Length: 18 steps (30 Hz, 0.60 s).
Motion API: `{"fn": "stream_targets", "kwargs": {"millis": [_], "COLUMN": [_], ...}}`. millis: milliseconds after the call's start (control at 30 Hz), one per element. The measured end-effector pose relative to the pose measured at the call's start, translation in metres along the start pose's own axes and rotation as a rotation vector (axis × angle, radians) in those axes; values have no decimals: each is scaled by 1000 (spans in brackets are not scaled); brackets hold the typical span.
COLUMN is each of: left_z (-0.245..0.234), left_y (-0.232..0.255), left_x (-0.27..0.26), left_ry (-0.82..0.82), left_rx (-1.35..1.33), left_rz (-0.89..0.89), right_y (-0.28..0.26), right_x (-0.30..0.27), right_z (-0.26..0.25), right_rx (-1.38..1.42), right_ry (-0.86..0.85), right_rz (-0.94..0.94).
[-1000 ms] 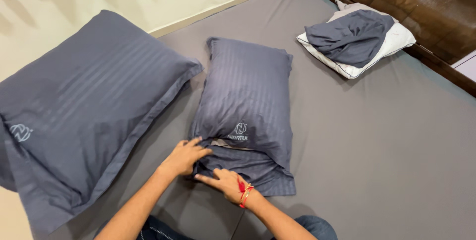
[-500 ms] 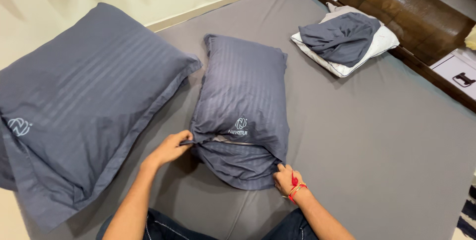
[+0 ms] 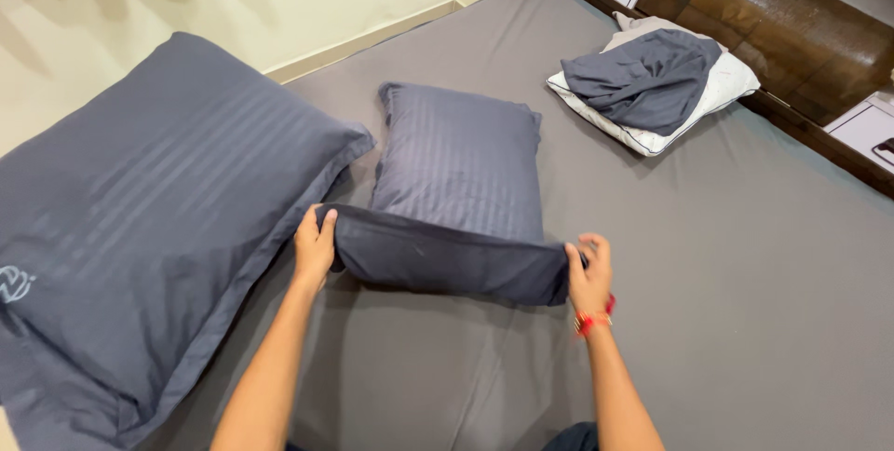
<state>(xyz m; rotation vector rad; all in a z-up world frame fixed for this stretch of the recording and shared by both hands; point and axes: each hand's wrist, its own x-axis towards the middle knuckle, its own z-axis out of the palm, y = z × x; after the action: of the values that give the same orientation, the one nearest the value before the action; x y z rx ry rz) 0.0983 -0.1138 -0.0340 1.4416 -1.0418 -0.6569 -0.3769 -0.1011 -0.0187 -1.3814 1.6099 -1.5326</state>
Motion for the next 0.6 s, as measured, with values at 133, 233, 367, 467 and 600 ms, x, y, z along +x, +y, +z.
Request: {"fn": "stream_targets", "kwargs": {"millis": [133,233,367,467,600], "left_z": [40,25,-26,-51,-18], "left_y": [-43,-76,-75,-93,-109], "left_x": [19,8,-23,-40,-39], "left_ry": [177,154,-286,-407,-263], "left_rx": [135,-55,-290,-159,-184], "left_rz": [-115,-339,-718,-583,-342], "right_y": [31,39,52,82,106], "right_x": [38,38,27,19,27], "right_z": [31,10,-30,-31,-32], "right_rx": [-61,-77,-9,-46,70], "right_ry": [90,-121,-633,-756,-409], "right_rz": [145,540,820,423,216]}}
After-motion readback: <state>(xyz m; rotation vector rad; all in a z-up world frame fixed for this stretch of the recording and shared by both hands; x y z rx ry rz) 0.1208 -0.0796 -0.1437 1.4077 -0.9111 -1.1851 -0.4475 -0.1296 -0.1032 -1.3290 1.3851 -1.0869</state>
